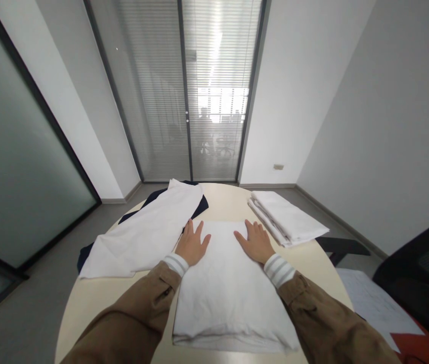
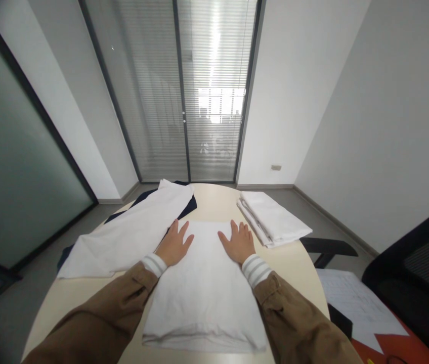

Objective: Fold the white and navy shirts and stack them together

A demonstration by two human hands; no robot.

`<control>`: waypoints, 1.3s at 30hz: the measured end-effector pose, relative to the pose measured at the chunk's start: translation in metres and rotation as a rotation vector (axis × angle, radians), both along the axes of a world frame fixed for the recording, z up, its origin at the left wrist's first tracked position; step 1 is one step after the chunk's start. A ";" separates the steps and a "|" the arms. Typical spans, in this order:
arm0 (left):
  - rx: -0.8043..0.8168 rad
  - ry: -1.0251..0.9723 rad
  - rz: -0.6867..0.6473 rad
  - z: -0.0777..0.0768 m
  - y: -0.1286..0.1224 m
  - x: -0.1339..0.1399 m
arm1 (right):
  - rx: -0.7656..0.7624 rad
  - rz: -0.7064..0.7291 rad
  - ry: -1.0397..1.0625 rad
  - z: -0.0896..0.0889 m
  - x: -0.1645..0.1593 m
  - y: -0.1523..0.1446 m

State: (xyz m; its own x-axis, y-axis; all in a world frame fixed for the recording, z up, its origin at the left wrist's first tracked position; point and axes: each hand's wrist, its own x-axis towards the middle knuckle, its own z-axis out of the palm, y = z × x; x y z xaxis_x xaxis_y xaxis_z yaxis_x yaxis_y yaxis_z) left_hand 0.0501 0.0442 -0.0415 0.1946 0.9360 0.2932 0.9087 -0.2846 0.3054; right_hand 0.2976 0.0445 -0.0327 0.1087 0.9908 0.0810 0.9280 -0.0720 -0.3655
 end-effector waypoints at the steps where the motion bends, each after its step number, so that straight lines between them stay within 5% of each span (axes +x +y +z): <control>1: 0.002 -0.039 0.005 -0.002 0.001 0.000 | 0.027 0.009 0.037 -0.002 0.004 0.003; 9: 0.029 -0.656 -0.034 -0.004 0.014 -0.005 | 0.262 0.148 0.667 -0.013 0.039 0.026; 15: -0.253 -1.333 0.124 0.009 0.020 -0.007 | 0.295 0.073 1.008 -0.001 0.039 0.026; 20: -0.377 -1.375 0.023 0.018 0.013 -0.006 | 0.298 0.137 1.273 0.014 0.033 0.019; 28: -0.189 -1.553 -0.116 0.045 0.008 -0.006 | -0.172 0.379 1.256 0.019 0.025 -0.006; 32: -0.352 -1.576 -0.174 0.050 0.003 -0.011 | -0.108 0.337 1.319 0.018 0.022 -0.006; 36: -0.583 -1.489 -0.266 0.041 -0.004 -0.015 | 0.024 0.242 1.323 0.019 0.026 -0.001; 39: -0.588 -1.497 -0.237 0.031 -0.005 -0.016 | 0.003 0.289 1.318 0.021 0.030 -0.001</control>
